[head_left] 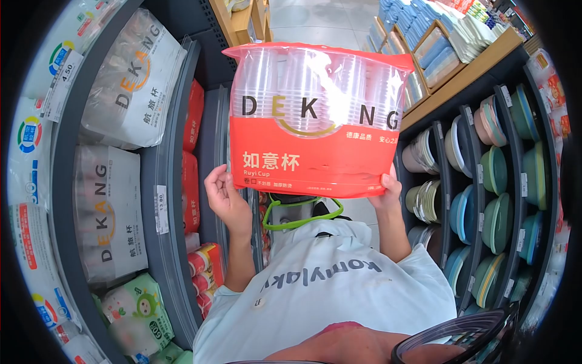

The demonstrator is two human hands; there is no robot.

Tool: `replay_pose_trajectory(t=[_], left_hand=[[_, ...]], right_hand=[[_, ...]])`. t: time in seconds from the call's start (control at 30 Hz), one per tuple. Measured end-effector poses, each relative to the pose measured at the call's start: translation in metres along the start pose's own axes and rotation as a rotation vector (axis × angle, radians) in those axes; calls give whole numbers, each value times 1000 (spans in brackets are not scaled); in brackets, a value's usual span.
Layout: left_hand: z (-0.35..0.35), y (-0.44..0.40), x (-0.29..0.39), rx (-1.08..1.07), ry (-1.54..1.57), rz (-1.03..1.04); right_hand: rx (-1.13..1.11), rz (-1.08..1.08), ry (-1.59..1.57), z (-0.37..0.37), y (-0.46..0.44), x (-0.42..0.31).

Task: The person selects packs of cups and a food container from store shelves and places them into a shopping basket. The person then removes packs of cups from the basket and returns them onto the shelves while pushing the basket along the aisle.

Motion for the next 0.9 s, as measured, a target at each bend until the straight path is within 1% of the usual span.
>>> replay_pose_trajectory(t=[0.13, 0.23, 0.3, 0.33, 0.4, 0.43, 0.5, 0.6, 0.73, 0.8, 0.9], left_hand=[[-1, 0, -7, 2, -18, -42], [0, 3, -13, -29, 36, -90], [-2, 5, -22, -52, 88, -182], [-1, 5, -21, -53, 88, -183], [2, 4, -19, -34, 243, -180], [2, 3, -20, -34, 242, -181], [4, 1, -24, -82, 329, -236], [5, 1, -26, -101, 400, -258], [2, 2, -28, -123, 435, -254], [-1, 3, -30, -112, 386, -238], [3, 2, -27, -83, 390, -257]], right_hand=[[20, 5, -10, -3, 1, 1], [33, -2, -12, -3, 2, 0], [28, 6, -7, -2, 2, -1], [22, 14, -5, -2, 2, 0], [16, 14, -1, -1, 2, 1], [9, 14, 3, 0, 2, 2], [6, 14, 10, -1, 2, 3], [3, 15, 7, -1, 1, 3], [10, 22, -29, 1, 1, 5], [3, 23, -33, -1, 2, 5], [-2, 24, -30, 1, 2, 4]])
Point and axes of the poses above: each hand's wrist, its own y-axis away from the middle knuckle, its own z-axis out of the palm, x = y × z, the point moved 5 cm from there along -y, towards the middle knuckle, and after that the axes turned 13 degrees about -y, right-handed, at the moved point
